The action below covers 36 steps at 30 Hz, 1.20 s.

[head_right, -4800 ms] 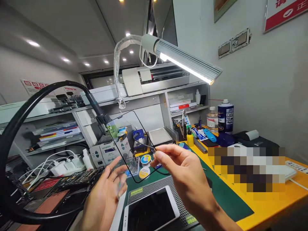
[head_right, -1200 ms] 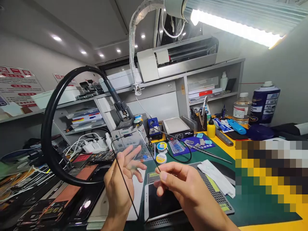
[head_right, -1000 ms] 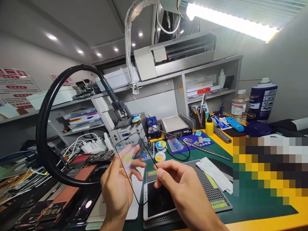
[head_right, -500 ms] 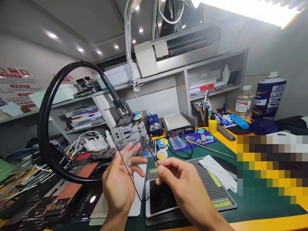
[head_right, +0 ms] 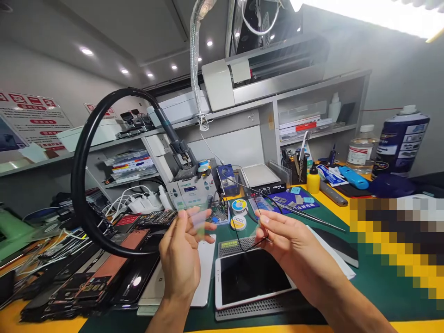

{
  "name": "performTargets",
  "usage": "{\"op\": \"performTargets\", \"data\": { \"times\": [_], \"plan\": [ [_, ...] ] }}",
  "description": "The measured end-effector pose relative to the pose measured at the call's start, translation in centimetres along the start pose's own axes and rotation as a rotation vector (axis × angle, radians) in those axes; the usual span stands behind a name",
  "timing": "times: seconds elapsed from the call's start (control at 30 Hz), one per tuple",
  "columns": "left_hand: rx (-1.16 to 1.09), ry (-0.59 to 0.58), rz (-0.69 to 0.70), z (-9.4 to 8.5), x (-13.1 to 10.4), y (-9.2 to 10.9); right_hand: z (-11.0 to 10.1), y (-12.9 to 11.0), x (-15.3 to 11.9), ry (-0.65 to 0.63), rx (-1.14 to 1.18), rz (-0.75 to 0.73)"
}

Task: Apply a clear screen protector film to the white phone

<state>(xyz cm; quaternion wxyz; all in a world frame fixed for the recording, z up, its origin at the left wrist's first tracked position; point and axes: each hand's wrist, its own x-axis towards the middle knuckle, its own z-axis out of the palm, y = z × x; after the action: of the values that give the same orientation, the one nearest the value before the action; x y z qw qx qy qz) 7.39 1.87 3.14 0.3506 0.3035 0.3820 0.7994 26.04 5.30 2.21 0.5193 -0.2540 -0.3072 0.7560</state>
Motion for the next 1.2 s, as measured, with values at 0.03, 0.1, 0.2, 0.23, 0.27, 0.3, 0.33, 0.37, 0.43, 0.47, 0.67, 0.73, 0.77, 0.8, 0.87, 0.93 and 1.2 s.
{"op": "performTargets", "data": {
  "times": [0.03, 0.1, 0.2, 0.23, 0.27, 0.3, 0.33, 0.37, 0.43, 0.47, 0.67, 0.73, 0.77, 0.8, 0.87, 0.93, 1.2],
  "plan": [
    [-0.079, -0.002, -0.062, 0.0, 0.2, 0.1, 0.0, 0.0, -0.1, 0.02, 0.013, 0.016],
    [-0.223, -0.038, -0.186, -0.2, 0.5, 0.4, 0.0, -0.1, -0.2, 0.039, 0.028, 0.054],
    [-0.349, -0.16, -0.315, -0.6, 0.8, 1.0, 0.2, 0.1, -0.5, 0.041, 0.024, 0.116],
    [-0.391, -0.205, -0.352, -0.8, 0.8, 1.2, 0.4, 0.3, -0.7, 0.038, 0.02, 0.137],
    [-0.429, -0.245, -0.378, -0.9, 0.7, 1.3, 0.6, 0.6, -0.9, 0.025, 0.017, 0.163],
    [-0.462, -0.279, -0.397, -1.1, 0.7, 1.4, 0.8, 0.8, -1.1, 0.003, 0.019, 0.191],
    [-0.491, -0.305, -0.409, -1.2, 0.6, 1.5, 1.2, 1.1, -1.3, -0.031, 0.026, 0.22],
    [-0.517, -0.325, -0.418, -1.3, 0.6, 1.5, 1.5, 1.5, -1.5, -0.067, 0.037, 0.245],
    [-0.56, -0.35, -0.427, -1.4, 0.6, 1.4, 2.3, 2.2, -2.0, -0.12, 0.07, 0.287],
    [-0.577, -0.357, -0.428, -1.4, 0.6, 1.3, 2.7, 2.7, -2.2, -0.136, 0.089, 0.303],
    [-0.634, -0.339, -0.375, -1.1, 0.6, 0.7, 4.7, 6.1, -2.4, -0.239, 0.102, 0.307],
    [-0.624, -0.338, -0.365, -1.1, 0.4, 0.7, 5.3, 6.8, -2.2, -0.239, 0.079, 0.267],
    [-0.612, -0.343, -0.365, -1.0, 0.3, 0.7, 5.7, 6.9, -2.2, -0.233, 0.07, 0.245],
    [-0.597, -0.35, -0.367, -1.0, 0.2, 0.8, 6.0, 7.0, -2.1, -0.226, 0.061, 0.227],
    [-0.567, -0.364, -0.374, -0.8, 0.0, 1.0, 6.4, 7.1, -2.2, -0.212, 0.04, 0.202],
    [-0.551, -0.362, -0.388, -0.5, 0.0, 1.1, 6.5, 7.2, -2.3, -0.212, 0.006, 0.164],
    [-0.547, -0.298, -0.404, 0.5, -0.6, 1.8, 5.7, 7.9, -2.7, -0.218, -0.162, 0.091]
  ]
}}
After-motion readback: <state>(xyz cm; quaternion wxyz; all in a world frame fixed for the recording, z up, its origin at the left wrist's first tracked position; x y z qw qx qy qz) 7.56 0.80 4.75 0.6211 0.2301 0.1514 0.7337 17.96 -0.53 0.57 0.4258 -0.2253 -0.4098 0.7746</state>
